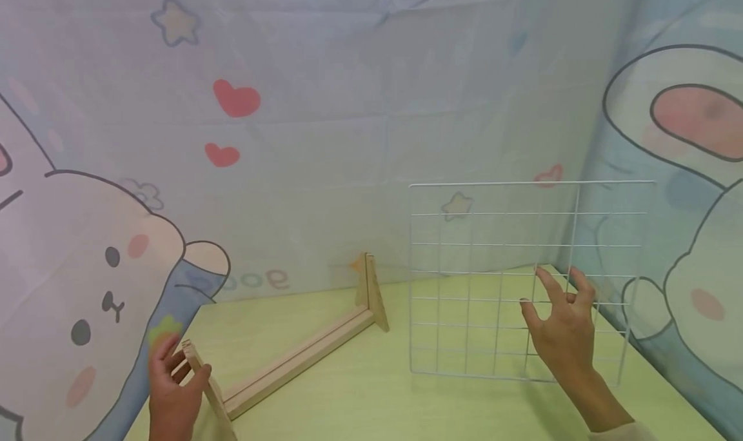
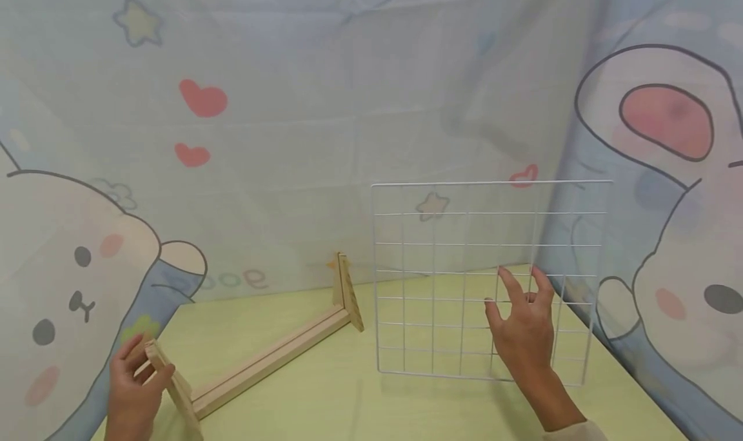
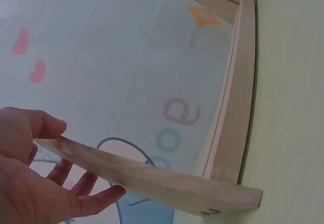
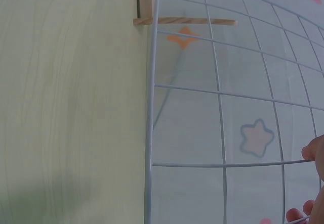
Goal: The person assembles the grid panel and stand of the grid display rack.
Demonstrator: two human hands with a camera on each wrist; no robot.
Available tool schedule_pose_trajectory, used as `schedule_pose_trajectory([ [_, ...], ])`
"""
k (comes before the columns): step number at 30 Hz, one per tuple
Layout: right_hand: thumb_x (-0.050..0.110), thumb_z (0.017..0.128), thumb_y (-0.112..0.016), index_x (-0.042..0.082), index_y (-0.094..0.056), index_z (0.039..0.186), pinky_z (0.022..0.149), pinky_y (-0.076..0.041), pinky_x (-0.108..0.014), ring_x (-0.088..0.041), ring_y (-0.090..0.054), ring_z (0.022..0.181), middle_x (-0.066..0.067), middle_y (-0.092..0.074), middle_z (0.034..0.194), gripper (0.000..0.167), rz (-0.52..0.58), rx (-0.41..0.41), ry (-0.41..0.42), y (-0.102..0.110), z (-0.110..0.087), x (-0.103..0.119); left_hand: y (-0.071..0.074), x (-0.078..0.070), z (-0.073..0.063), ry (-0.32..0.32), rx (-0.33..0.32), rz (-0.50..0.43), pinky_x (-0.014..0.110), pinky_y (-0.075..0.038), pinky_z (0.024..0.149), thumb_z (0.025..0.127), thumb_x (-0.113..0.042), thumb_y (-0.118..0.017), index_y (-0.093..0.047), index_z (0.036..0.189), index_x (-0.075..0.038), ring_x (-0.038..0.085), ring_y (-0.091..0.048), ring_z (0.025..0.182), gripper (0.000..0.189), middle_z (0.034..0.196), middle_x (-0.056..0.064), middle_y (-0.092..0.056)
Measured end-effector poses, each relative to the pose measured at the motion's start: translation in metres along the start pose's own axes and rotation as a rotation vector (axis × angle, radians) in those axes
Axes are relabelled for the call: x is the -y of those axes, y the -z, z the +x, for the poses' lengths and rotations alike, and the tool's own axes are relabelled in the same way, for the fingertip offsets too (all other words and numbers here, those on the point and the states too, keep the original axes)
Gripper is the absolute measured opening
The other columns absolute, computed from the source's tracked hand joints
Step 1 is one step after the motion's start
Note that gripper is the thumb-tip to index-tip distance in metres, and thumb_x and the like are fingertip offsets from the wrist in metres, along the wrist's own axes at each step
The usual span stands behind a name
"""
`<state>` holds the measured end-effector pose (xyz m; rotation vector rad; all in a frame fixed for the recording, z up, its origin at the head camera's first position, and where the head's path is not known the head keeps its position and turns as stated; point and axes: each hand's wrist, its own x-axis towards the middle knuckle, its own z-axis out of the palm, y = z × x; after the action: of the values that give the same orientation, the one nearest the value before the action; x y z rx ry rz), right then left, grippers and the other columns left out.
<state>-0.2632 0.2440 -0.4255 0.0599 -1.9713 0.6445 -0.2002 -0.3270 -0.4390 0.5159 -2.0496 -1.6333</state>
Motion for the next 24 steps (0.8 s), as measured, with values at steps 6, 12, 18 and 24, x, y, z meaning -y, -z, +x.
schedule_pose_trajectory([
  [6, 0.008, 0.077, -0.082, 0.014, -0.063, 0.134, 0.050, -0.036, -0.039, -0.037, -0.055, 0.084, -0.031, -0.038, 0.147, 0.061, 0.001, 0.005, 0.001, 0.000, -0.001, -0.002, 0.008, 0.018, 0.001, -0.086, 0.031, -0.044, 0.004, -0.047, 0.073, 0.088, 0.009, -0.069, -0.032, 0.154, -0.026, -0.011, -0.047, 0.101, 0.084, 0.118, -0.018, -0.043],
  [12, 0.009, 0.077, -0.082, 0.013, -0.063, 0.134, 0.050, -0.037, -0.041, -0.037, -0.054, 0.084, -0.031, -0.039, 0.146, 0.060, 0.004, 0.004, 0.000, 0.000, -0.002, -0.003, 0.010, 0.029, 0.003, -0.233, 0.066, 0.147, 0.005, -0.048, 0.071, 0.090, 0.001, -0.070, -0.023, 0.159, -0.019, -0.022, -0.044, 0.102, 0.086, 0.118, -0.024, -0.040],
  [18, 0.009, 0.077, -0.082, 0.013, -0.063, 0.134, 0.051, -0.038, -0.042, -0.037, -0.055, 0.085, -0.031, -0.038, 0.146, 0.060, 0.008, 0.017, -0.012, -0.001, -0.002, -0.003, 0.011, 0.031, 0.003, -0.269, 0.070, 0.184, 0.007, -0.050, 0.067, 0.090, -0.001, -0.070, -0.024, 0.160, -0.019, -0.023, -0.044, 0.101, 0.086, 0.117, -0.026, -0.040],
  [24, 0.008, 0.077, -0.082, 0.014, -0.063, 0.135, 0.051, -0.037, -0.041, -0.038, -0.055, 0.085, -0.030, -0.037, 0.148, 0.061, 0.008, 0.034, -0.024, -0.001, -0.003, -0.003, 0.013, 0.032, 0.006, -0.323, 0.090, 0.184, 0.007, -0.051, 0.067, 0.090, 0.002, -0.069, -0.024, 0.159, -0.015, -0.021, -0.045, 0.101, 0.084, 0.117, -0.025, -0.040],
])
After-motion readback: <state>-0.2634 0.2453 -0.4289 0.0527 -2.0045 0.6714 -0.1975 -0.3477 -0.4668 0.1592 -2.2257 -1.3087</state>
